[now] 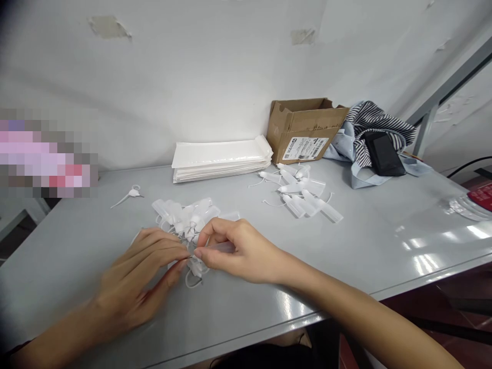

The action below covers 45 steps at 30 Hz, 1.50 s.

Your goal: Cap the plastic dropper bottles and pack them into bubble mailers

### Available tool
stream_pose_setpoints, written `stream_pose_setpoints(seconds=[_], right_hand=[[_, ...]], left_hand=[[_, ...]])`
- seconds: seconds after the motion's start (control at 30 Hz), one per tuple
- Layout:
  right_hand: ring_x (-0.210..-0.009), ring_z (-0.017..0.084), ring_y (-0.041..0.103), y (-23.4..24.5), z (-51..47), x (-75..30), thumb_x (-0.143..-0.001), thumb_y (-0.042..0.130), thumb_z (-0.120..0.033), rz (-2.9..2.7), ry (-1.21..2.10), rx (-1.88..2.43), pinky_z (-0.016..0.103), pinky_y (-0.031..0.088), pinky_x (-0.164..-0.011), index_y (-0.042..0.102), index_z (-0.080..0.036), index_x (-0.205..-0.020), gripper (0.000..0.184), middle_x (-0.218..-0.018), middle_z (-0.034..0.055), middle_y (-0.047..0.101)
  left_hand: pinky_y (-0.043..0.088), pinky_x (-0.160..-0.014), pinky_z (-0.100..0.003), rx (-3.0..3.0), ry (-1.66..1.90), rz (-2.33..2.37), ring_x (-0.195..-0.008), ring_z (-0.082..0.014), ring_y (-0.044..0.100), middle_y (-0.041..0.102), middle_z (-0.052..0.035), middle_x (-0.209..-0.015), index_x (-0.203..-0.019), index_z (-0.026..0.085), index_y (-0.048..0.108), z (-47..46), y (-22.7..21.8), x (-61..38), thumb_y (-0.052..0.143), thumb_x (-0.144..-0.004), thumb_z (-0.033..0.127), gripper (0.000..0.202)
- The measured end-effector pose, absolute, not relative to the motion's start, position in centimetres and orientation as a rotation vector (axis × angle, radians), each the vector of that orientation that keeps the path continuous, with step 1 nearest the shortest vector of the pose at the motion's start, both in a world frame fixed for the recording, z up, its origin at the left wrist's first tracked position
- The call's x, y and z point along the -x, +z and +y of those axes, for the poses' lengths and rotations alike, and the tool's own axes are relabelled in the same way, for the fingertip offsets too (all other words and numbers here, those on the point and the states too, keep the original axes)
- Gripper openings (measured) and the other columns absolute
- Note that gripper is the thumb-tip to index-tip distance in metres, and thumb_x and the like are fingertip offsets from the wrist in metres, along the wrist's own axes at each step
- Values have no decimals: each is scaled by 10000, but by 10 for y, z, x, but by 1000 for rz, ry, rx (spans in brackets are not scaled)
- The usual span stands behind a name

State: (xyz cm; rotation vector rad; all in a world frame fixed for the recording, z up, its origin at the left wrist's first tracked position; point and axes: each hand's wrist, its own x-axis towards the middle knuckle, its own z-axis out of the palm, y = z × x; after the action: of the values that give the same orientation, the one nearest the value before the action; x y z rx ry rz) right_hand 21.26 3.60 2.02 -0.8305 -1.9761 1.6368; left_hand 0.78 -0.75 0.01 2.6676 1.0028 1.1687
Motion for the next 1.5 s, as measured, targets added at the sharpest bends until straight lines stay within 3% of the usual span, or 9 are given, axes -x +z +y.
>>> stream_pose_setpoints(seconds=[0.3,0.77,0.97,1.17,1.27,1.33,1.4,1.5], right_hand=[[-493,59,342,17,32,-213,-859,568,-294,-2079,1392,793,182,286,-455,532,-172,-829,131,-588,-59,441],[-527,73,428,14,34,-214,-875,545,-315,-2182,1263,748,185,346,-477,535,-180,-857,136,-682,-13,541],[-512,70,421,17,40,-216,-875,560,-338,-2229,1218,804,192,337,-482,546,-173,-894,167,-637,-41,510],[-518,91,413,15,68,-230,-900,523,-376,-2165,772,1035,223,343,-500,558,-176,-907,203,-644,-31,499],[-648,147,508,7,94,-246,-898,506,-312,-2197,308,1193,280,407,-606,555,-170,-933,155,-854,51,594],[-866,235,552,0,110,-258,-882,495,-245,-2251,50,1299,343,442,-717,560,-155,-997,159,-995,115,593],[-1031,293,518,-7,123,-268,-872,464,-182,-2326,-97,1393,404,435,-838,561,-141,-1062,217,-1084,149,583],[-1122,324,485,-18,134,-278,-860,437,-133,-2370,-132,1467,448,415,-905,555,-103,-1119,286,-1181,187,562]], left_hand=[[435,-695,-343,-2585,1139,989,-734,-153,527,603,-25,-762,-934,161,553,-10,1,-11,498,-829,-5,204],[414,-682,-332,-2555,1056,955,-702,-150,509,583,-22,-745,-909,159,546,-8,4,-11,449,-846,10,189],[409,-706,-344,-2609,1031,1045,-702,-151,530,600,-15,-744,-907,172,543,-4,-1,-6,488,-849,37,157],[402,-697,-324,-2743,1097,1242,-625,-130,509,589,13,-681,-866,180,536,3,2,-1,486,-876,108,89],[383,-686,-321,-2834,1031,1335,-600,-128,499,577,19,-639,-798,175,529,6,0,1,491,-878,131,99],[373,-684,-322,-2845,1011,1372,-590,-125,494,566,24,-621,-777,174,526,7,-2,2,504,-877,148,106],[372,-693,-326,-2830,1025,1394,-582,-120,488,555,29,-614,-774,174,531,8,-3,3,517,-875,159,103],[374,-709,-331,-2806,1031,1434,-574,-114,476,539,35,-601,-764,173,543,9,-4,4,519,-878,172,116]])
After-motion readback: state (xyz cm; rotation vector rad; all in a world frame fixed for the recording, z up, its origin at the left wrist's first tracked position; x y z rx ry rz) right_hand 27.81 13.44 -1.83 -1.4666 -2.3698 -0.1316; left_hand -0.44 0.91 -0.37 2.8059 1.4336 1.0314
